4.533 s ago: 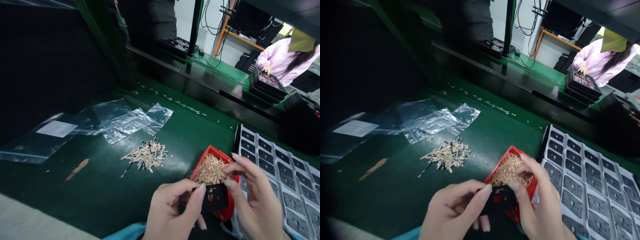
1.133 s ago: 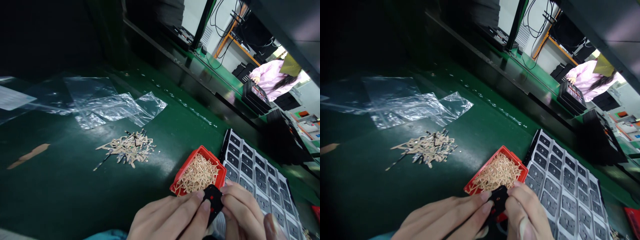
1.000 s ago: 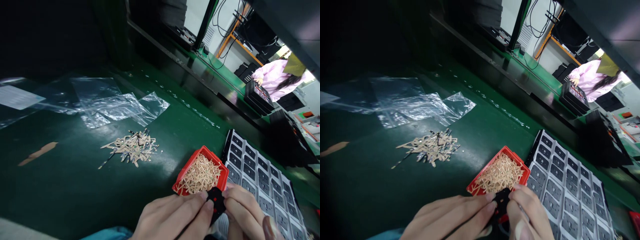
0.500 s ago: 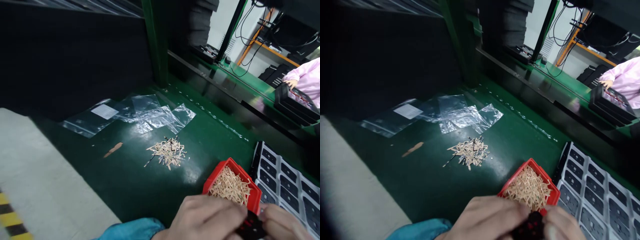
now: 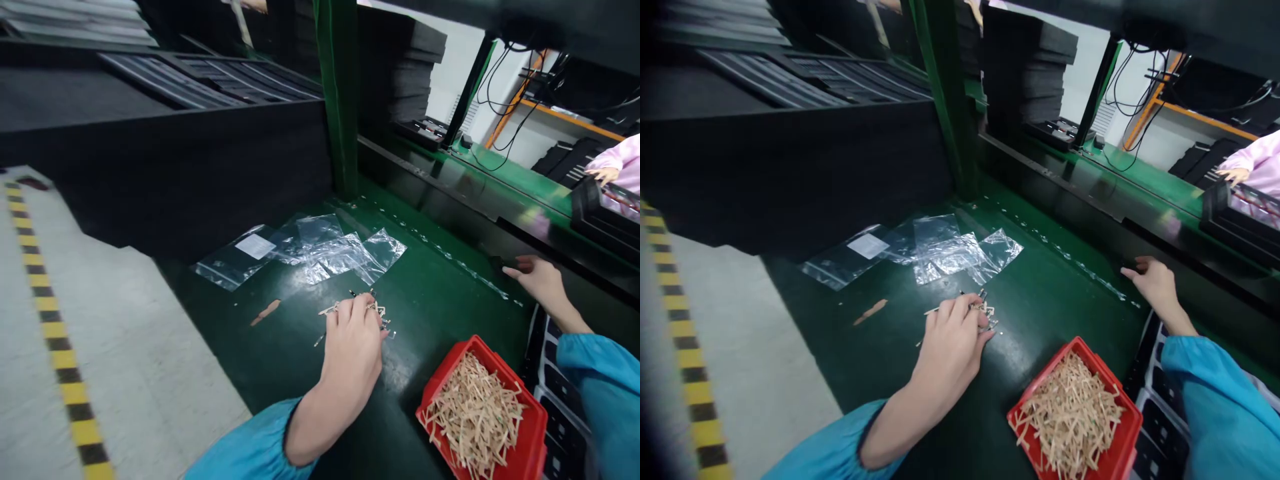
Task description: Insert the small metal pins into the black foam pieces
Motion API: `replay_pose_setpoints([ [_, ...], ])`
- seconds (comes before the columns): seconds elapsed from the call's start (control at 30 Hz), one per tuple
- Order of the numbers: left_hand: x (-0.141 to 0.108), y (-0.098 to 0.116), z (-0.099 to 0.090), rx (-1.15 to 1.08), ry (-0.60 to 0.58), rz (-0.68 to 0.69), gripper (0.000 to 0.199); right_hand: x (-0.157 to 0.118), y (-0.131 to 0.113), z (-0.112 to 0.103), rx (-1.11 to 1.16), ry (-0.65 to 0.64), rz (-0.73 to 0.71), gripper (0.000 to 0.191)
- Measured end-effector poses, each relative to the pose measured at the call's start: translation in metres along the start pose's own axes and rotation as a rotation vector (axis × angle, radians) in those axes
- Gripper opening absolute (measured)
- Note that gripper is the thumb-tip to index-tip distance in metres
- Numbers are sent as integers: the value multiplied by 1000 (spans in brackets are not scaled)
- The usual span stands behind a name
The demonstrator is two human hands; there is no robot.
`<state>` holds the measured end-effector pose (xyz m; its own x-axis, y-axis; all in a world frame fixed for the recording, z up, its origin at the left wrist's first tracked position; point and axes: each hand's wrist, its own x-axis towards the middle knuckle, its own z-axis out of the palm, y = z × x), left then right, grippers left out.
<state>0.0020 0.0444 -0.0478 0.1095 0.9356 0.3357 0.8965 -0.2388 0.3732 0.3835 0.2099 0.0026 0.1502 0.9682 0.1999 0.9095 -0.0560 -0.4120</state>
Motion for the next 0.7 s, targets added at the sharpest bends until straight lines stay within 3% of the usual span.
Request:
replay_pose_setpoints([
  [0.07,1,0,0,-39,-3,5,19,-19,-20,-6,14,-8,19,30],
  [0.13,2,1,-3,-106,-6,23,23,-53,-55,-16,93,-73,-45,34],
  [0.27,6,10,-16,-296,-12,127,29,-135,-140,-26,286,-442,-284,39],
  [0.33,5,14,-22,-382,-16,195,32,-165,-166,-24,328,-585,-331,45],
  [0.5,1,18,-28,-496,-36,268,35,-186,-172,-19,375,-738,-309,44],
  [0.7,0,17,-29,-571,-45,283,37,-185,-172,-19,370,-769,-293,46],
])
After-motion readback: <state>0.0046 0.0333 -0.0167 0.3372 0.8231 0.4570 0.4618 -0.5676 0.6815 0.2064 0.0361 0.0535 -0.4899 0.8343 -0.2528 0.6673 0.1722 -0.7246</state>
